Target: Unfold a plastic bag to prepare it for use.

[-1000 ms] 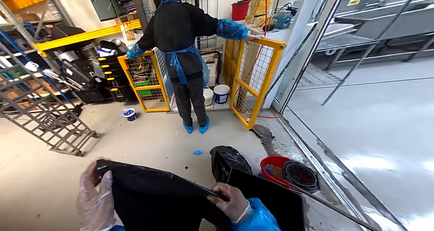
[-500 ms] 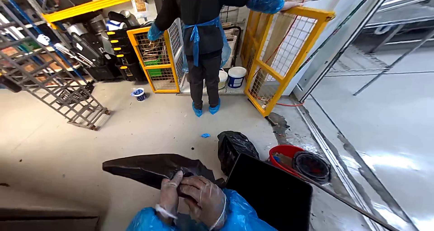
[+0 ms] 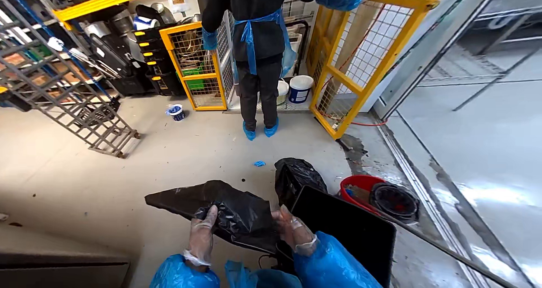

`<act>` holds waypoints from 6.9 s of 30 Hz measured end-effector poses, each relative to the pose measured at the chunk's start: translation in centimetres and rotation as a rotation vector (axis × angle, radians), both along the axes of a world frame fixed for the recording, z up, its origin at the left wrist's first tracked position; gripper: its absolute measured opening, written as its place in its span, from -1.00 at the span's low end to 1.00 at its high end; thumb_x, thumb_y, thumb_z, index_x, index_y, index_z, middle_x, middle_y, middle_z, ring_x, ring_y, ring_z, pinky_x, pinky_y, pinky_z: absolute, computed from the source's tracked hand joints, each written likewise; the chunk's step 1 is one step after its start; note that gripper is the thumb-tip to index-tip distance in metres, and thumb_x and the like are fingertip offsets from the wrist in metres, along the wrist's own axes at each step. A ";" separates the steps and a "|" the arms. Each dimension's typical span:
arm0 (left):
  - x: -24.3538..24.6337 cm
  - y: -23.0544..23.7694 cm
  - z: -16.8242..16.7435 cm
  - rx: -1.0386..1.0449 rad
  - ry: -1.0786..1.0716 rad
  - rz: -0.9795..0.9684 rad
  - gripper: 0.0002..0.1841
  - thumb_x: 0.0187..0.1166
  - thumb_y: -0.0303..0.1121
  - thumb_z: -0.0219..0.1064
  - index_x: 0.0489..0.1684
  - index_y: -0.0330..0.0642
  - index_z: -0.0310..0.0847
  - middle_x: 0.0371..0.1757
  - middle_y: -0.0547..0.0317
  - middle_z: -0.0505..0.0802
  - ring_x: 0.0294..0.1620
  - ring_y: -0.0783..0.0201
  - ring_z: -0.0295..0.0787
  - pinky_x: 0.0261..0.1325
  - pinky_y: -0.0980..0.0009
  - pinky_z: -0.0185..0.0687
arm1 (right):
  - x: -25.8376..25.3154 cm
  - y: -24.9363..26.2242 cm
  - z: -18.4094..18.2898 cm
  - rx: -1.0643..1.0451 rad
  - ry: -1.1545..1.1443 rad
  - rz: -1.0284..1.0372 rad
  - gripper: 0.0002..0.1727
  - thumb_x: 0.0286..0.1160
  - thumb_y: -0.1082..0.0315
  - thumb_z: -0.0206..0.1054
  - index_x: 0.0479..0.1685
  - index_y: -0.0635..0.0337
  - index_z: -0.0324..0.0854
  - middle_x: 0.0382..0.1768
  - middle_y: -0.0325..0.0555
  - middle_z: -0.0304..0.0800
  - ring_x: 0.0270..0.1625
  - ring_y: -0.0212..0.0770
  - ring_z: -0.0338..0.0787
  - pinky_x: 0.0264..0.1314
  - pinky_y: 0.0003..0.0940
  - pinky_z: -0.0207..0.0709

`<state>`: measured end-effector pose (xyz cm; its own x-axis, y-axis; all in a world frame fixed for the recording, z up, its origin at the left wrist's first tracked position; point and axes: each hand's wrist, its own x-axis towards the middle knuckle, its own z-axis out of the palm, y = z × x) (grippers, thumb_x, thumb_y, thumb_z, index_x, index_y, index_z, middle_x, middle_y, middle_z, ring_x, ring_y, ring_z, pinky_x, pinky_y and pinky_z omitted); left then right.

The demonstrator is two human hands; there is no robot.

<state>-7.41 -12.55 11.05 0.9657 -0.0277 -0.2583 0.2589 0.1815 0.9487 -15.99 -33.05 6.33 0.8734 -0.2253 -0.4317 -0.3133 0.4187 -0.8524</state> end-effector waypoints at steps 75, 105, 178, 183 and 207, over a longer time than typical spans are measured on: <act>-3.4 -1.5 1.2 0.165 -0.111 -0.390 -0.77 0.72 -0.51 0.19 -0.05 -0.40 0.81 -0.28 0.10 0.93 -0.26 0.40 0.90 -0.07 0.44 0.85 | -0.3 4.8 2.8 -0.101 -0.449 0.002 -0.84 0.48 0.48 0.28 -0.27 0.20 0.80 -0.53 -0.33 0.86 -0.51 -0.43 0.83 -0.35 -0.49 0.78; -3.5 -1.1 1.1 0.211 -0.095 -0.392 -0.78 0.71 -0.48 0.23 -0.10 -0.36 0.84 -0.34 0.15 0.92 -0.32 0.43 0.87 -0.13 0.46 0.84 | -0.9 5.3 3.0 -0.084 -0.454 0.016 -0.78 0.49 0.50 0.19 -0.28 0.19 0.79 -0.49 -0.32 0.88 -0.48 -0.41 0.85 -0.33 -0.47 0.79; -3.0 -1.1 1.0 0.077 -0.119 -0.261 -0.89 0.50 -0.62 0.35 -0.22 -0.42 0.83 -0.43 0.06 0.90 -0.43 0.36 0.85 -0.22 0.43 0.84 | 0.3 5.4 2.6 -0.344 -0.459 -0.138 -0.74 0.45 0.43 0.35 0.07 0.27 0.77 -0.36 -0.21 0.90 -0.37 -0.38 0.85 -0.26 -0.50 0.77; -0.9 0.1 3.3 0.062 -0.228 -0.101 -0.87 0.50 -0.61 0.32 -0.22 -0.38 0.83 -0.47 0.04 0.89 -0.48 0.31 0.84 -0.25 0.38 0.83 | 0.2 6.1 0.7 -0.689 -0.427 0.108 -0.37 0.28 0.09 0.57 0.27 0.33 0.61 -0.01 -0.05 0.89 0.02 -0.21 0.90 0.15 -0.22 0.79; -1.4 1.9 -4.2 0.244 0.094 -0.347 -0.86 0.67 -0.50 0.26 -0.05 -0.38 0.72 -0.21 0.09 0.86 -0.18 0.39 0.79 0.00 0.44 0.72 | 0.6 10.9 -0.8 -1.191 -0.462 0.650 -0.71 0.67 0.34 0.18 0.06 0.21 0.81 0.12 0.18 0.83 0.00 0.11 0.91 -0.02 0.07 0.78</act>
<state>-8.86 -10.66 6.88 0.8820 -0.2733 -0.3839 0.3523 -0.1585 0.9224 -15.41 -22.17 5.50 0.9675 0.2421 0.0726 0.2281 -0.7126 -0.6634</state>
